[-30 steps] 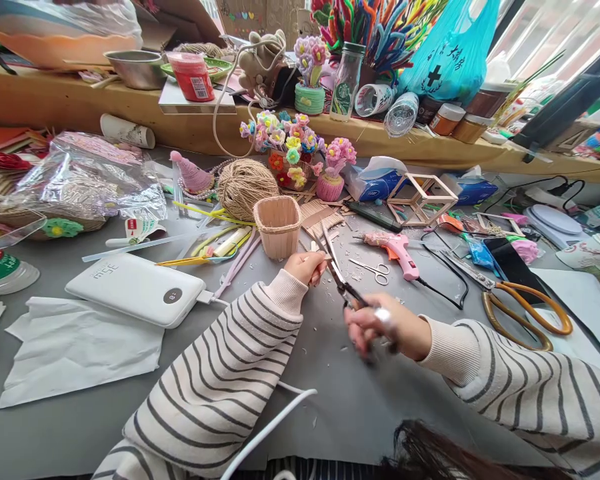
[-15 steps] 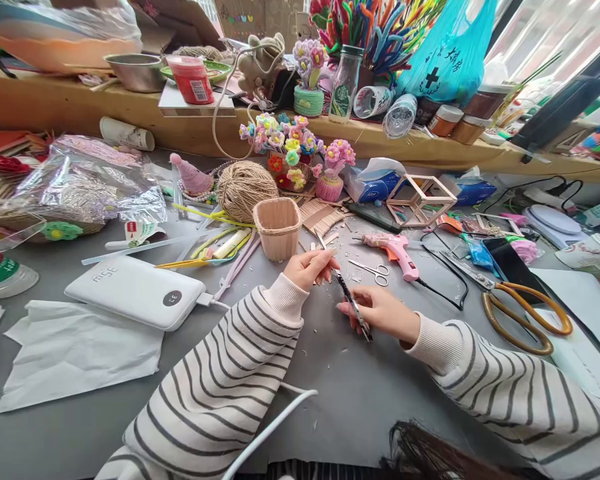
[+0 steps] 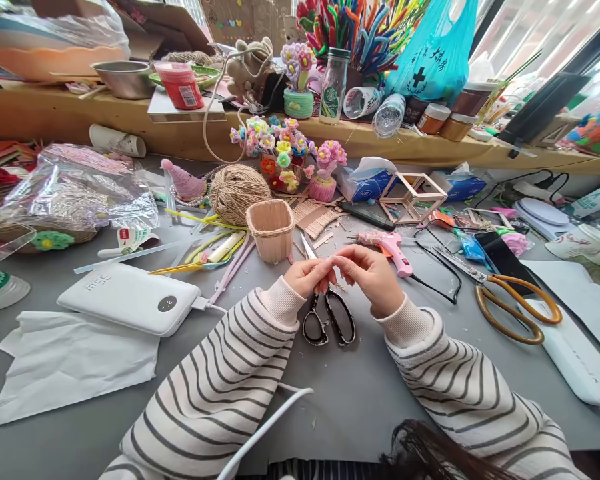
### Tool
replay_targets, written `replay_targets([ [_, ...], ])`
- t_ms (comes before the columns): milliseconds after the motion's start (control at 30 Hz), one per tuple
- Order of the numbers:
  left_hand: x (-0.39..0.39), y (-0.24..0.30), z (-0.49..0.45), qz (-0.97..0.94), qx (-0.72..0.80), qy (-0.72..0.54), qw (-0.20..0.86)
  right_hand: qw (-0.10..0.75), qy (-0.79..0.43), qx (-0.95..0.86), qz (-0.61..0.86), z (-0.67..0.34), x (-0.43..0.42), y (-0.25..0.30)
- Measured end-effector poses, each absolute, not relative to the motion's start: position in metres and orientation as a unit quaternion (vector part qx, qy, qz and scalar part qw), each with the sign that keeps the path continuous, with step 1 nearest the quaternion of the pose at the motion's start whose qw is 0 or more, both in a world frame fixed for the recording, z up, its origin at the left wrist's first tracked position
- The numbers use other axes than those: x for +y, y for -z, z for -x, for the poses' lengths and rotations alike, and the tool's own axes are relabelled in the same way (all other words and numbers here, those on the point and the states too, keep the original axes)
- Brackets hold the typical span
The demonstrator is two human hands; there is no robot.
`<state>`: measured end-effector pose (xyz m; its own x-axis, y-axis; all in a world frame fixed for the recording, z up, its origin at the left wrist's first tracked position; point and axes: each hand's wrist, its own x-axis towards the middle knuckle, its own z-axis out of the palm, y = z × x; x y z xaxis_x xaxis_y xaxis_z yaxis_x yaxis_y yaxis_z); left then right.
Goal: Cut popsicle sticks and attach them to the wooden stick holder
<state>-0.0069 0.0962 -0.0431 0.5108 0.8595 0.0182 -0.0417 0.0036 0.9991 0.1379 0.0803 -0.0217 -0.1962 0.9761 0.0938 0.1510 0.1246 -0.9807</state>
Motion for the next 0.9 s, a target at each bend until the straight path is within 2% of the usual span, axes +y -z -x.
replay_targets([
  [167, 0.098, 0.043, 0.006, -0.555, 0.365, -0.389, 0.638, 0.477, -0.459, -0.606, 0.442, -0.138, 0.078, 0.028],
  [300, 0.097, 0.042, 0.007, -0.544, 0.399, -0.424, 0.604, 0.49, -0.486, -0.57, 0.445, -0.14, 0.078, 0.031],
  [467, 0.095, 0.042, 0.008, -0.558, 0.421, -0.41, 0.585, 0.472, -0.489, -0.567, 0.466, -0.14, 0.082, 0.035],
  [567, 0.094, 0.043, 0.008, -0.564, 0.436, -0.412, 0.567, 0.468, -0.459, -0.576, 0.489, -0.147, 0.085, 0.033],
  [633, 0.094, 0.043, 0.009, -0.56, 0.447, -0.418, 0.559, 0.468, -0.395, -0.582, 0.535, -0.16, 0.087, 0.029],
  [700, 0.095, 0.044, 0.009, -0.552, 0.457, -0.423, 0.554, 0.416, -0.272, -0.638, 0.588, -0.176, 0.09, 0.025],
  [767, 0.095, 0.043, 0.009, -0.546, 0.469, -0.429, 0.546, 0.276, -0.16, -0.694, 0.645, -0.191, 0.092, 0.022],
  [833, 0.095, 0.043, 0.009, -0.542, 0.482, -0.437, 0.533, 0.158, -0.111, -0.713, 0.673, -0.201, 0.093, 0.022],
  [900, 0.096, 0.043, 0.009, -0.541, 0.488, -0.44, 0.525, 0.096, -0.106, -0.721, 0.678, -0.206, 0.093, 0.024],
])
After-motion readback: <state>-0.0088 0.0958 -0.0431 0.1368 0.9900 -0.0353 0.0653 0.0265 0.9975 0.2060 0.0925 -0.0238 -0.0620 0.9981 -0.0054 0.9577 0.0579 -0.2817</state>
